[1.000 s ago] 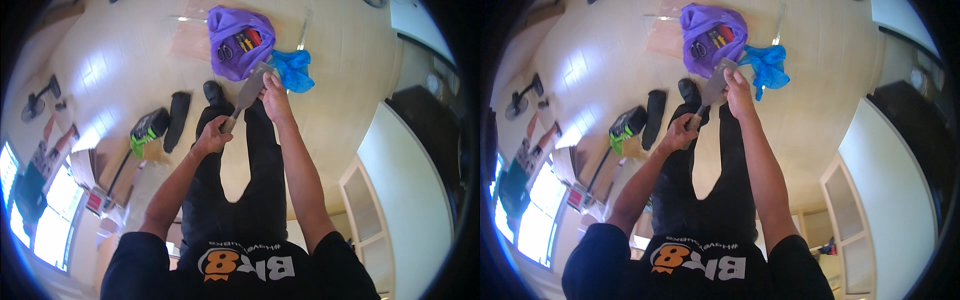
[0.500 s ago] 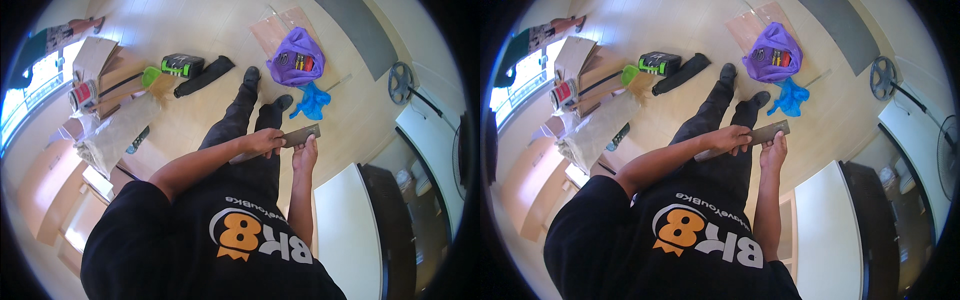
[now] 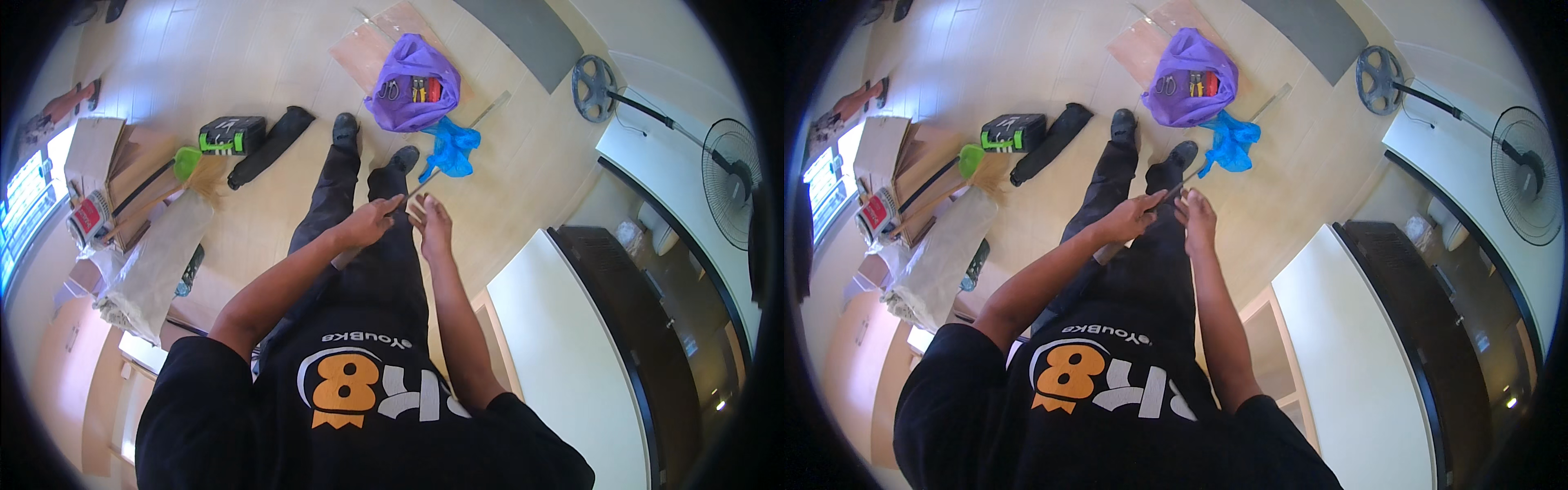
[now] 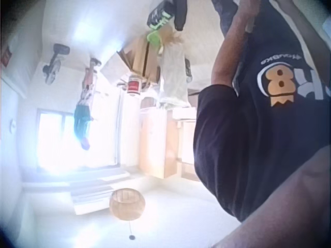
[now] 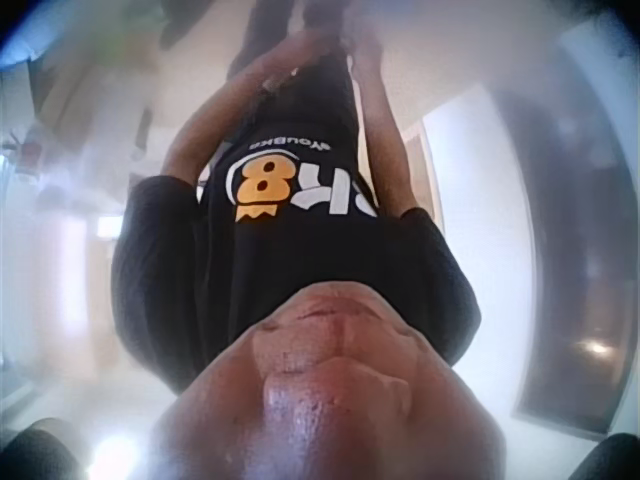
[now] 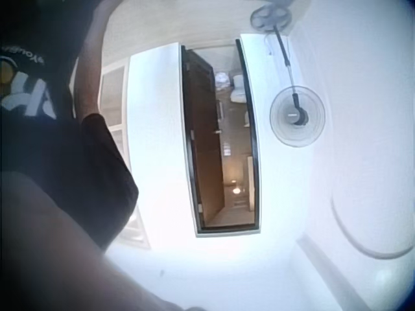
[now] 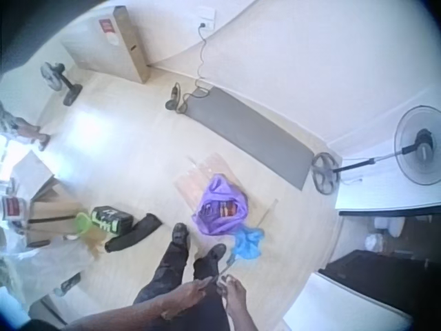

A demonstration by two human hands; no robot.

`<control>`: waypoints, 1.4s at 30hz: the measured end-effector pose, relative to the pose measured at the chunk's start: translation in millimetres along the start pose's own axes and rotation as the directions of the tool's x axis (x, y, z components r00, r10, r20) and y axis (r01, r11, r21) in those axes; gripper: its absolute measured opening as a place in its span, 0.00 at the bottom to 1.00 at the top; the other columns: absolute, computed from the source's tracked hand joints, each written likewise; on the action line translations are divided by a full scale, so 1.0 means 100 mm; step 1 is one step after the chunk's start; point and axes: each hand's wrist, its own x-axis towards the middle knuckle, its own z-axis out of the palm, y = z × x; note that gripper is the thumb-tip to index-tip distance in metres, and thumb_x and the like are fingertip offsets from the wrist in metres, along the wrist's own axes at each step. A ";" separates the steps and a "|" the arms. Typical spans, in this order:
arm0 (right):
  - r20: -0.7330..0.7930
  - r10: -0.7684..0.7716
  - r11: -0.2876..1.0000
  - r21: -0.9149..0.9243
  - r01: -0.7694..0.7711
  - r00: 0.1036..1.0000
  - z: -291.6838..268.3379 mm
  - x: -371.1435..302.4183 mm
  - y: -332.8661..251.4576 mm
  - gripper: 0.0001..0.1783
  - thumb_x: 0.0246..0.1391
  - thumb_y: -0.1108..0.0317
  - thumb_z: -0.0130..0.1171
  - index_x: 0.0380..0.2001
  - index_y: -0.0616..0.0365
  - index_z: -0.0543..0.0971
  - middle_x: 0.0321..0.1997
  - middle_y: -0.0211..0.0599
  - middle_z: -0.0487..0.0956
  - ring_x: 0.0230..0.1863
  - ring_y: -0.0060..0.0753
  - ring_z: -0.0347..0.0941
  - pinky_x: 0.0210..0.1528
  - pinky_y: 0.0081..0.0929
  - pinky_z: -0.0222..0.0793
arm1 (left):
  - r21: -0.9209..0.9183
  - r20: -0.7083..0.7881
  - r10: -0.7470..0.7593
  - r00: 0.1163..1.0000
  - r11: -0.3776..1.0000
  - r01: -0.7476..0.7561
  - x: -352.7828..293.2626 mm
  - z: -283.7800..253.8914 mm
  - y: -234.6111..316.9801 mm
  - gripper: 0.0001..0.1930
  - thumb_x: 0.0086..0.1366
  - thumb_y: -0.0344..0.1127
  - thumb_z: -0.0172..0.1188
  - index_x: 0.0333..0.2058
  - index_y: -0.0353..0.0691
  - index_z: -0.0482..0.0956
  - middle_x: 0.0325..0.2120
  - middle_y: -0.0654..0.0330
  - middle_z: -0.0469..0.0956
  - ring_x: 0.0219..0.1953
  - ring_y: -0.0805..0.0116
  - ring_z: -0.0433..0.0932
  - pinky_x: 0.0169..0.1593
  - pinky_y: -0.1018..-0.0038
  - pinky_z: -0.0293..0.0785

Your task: The person trims excess laminate from a white cabinet door using pliers and a flat metal tool. They retrieve tools from a purple bag and a blue backpack, then repeatedly cut and scrape the laminate edges to remove overhang.

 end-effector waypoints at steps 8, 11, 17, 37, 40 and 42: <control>0.047 -0.383 0.626 -0.721 0.297 0.923 -0.70 0.78 0.94 0.17 0.64 0.64 0.60 0.51 0.64 0.79 0.52 0.49 0.82 0.52 0.40 0.82 0.51 0.33 0.77 | 0.417 -0.242 -0.229 0.943 0.853 0.314 1.94 0.38 -1.60 0.35 0.63 0.24 0.49 0.71 0.44 0.59 0.48 0.37 0.71 0.49 0.36 0.76 0.53 0.52 0.75; -0.138 -0.238 0.792 -0.601 0.110 0.961 -0.96 1.17 1.00 0.16 0.64 0.66 0.59 0.51 0.63 0.79 0.52 0.48 0.82 0.51 0.41 0.82 0.49 0.34 0.79 | 0.496 -0.341 -0.102 0.934 0.825 0.272 2.75 0.46 -2.25 0.35 0.63 0.24 0.49 0.71 0.45 0.60 0.48 0.38 0.71 0.50 0.36 0.75 0.53 0.51 0.74; -0.184 -0.340 0.774 -0.611 0.164 0.922 -1.12 1.61 1.08 0.13 0.62 0.73 0.59 0.50 0.63 0.78 0.49 0.49 0.82 0.50 0.46 0.81 0.50 0.37 0.78 | 0.575 -0.418 -0.002 0.909 0.774 0.266 3.71 0.44 -3.17 0.37 0.60 0.24 0.54 0.70 0.46 0.61 0.47 0.40 0.72 0.49 0.39 0.74 0.55 0.52 0.72; 0.025 -0.437 0.506 -0.820 0.269 0.899 -0.98 1.70 1.21 0.11 0.60 0.74 0.58 0.45 0.60 0.81 0.46 0.47 0.83 0.45 0.45 0.83 0.44 0.37 0.80 | 0.226 0.078 -0.505 0.859 0.849 0.479 2.25 0.31 -3.20 0.12 0.62 0.38 0.61 0.38 0.37 0.84 0.35 0.47 0.83 0.39 0.57 0.85 0.44 0.61 0.79; -0.002 -0.400 0.553 -0.798 0.239 0.917 -0.95 1.66 1.16 0.11 0.60 0.74 0.57 0.45 0.61 0.81 0.46 0.47 0.83 0.44 0.45 0.83 0.45 0.37 0.80 | 0.325 -0.049 -0.340 0.939 0.884 0.337 1.85 0.18 -2.82 0.16 0.62 0.40 0.61 0.43 0.36 0.83 0.41 0.42 0.83 0.47 0.43 0.81 0.52 0.55 0.76; 0.023 -0.413 0.553 -0.788 0.271 0.910 -0.94 1.66 1.08 0.11 0.60 0.74 0.57 0.45 0.61 0.82 0.46 0.48 0.83 0.43 0.46 0.83 0.45 0.37 0.79 | 0.143 -0.120 -0.424 0.898 0.887 0.438 1.72 0.11 -2.60 0.16 0.61 0.40 0.62 0.43 0.35 0.83 0.41 0.42 0.83 0.47 0.43 0.81 0.51 0.55 0.76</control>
